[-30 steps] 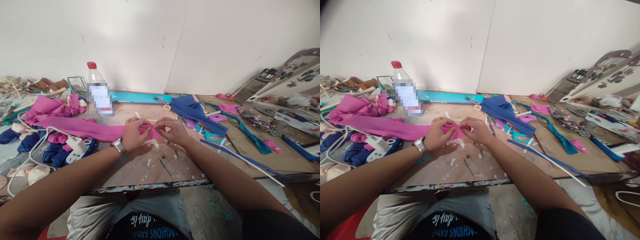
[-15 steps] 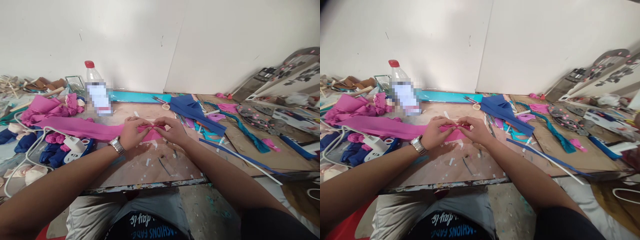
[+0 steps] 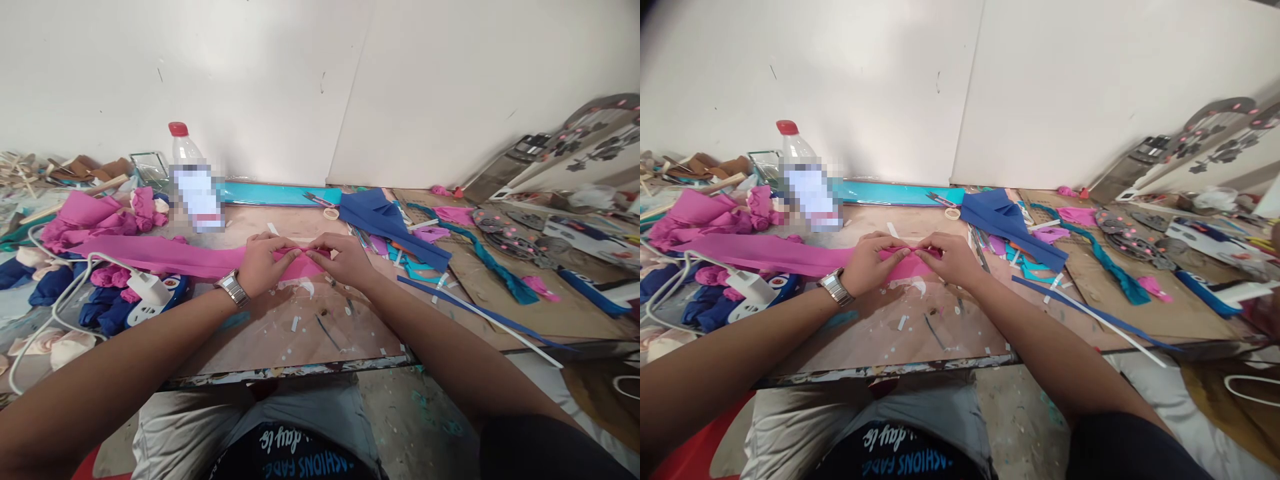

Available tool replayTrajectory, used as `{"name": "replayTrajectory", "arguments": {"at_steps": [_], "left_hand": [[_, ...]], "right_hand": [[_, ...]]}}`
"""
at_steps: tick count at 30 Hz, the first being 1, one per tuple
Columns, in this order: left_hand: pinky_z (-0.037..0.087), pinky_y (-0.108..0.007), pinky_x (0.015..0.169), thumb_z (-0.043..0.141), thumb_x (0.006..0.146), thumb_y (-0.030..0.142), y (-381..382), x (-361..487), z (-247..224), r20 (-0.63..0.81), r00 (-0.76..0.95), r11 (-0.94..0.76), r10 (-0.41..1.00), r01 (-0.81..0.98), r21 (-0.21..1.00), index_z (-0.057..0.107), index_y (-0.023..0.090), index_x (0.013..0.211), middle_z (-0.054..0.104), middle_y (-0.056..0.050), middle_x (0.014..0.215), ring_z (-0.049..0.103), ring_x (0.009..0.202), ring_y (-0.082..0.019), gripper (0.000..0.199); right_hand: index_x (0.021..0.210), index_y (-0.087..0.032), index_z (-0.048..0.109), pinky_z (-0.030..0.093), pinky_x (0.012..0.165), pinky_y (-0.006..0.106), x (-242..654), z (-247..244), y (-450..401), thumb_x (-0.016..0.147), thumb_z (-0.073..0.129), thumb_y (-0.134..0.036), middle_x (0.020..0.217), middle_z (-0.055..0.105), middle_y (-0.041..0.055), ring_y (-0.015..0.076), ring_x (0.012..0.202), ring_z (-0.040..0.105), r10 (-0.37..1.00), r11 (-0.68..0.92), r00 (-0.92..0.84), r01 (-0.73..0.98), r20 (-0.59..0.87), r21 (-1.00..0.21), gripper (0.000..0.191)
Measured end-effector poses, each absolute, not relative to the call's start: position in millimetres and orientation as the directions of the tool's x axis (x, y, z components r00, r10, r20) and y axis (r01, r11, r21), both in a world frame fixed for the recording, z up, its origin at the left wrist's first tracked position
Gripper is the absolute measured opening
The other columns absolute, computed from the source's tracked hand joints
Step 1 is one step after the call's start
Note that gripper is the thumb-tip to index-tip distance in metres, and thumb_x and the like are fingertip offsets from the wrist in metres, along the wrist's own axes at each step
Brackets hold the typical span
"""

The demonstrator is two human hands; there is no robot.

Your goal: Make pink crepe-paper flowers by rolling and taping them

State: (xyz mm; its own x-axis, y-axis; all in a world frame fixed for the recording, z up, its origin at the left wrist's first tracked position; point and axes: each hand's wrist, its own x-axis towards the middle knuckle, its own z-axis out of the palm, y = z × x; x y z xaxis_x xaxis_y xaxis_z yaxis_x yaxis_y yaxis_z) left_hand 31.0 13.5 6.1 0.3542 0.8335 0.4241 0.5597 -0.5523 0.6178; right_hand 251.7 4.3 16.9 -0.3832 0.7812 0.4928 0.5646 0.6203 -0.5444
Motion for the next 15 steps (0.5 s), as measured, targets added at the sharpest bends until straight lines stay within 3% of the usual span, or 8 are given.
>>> {"name": "replayTrajectory", "arguments": {"at_steps": [6,15], "left_hand": [[0.041,-0.049,0.104,0.06,0.097,0.047,12.3,31.1,7.0,0.417,0.366,-0.555,0.832,0.578,0.598,0.08,0.029,0.096,0.081,-0.002,0.097,0.067,0.102,-0.026,0.027],[0.048,-0.041,0.095,0.058,0.098,0.046,12.9,31.0,7.6,0.441,0.328,-0.548,0.835,0.565,0.616,0.081,0.028,0.097,0.081,-0.002,0.094,0.068,0.097,-0.024,0.029]], "right_hand": [[0.092,-0.021,0.078,0.047,0.066,0.028,250.6,15.8,3.1,0.094,0.068,-0.04,0.08,0.074,0.0029,0.0144,0.068,0.06,0.794,0.605,-0.372,0.568,0.482,-0.558,0.022],[0.095,-0.021,0.078,0.046,0.066,0.028,250.6,15.6,4.5,0.092,0.071,-0.044,0.085,0.075,0.004,0.0149,0.069,0.061,0.788,0.609,-0.356,0.572,0.503,-0.549,0.024]]}}
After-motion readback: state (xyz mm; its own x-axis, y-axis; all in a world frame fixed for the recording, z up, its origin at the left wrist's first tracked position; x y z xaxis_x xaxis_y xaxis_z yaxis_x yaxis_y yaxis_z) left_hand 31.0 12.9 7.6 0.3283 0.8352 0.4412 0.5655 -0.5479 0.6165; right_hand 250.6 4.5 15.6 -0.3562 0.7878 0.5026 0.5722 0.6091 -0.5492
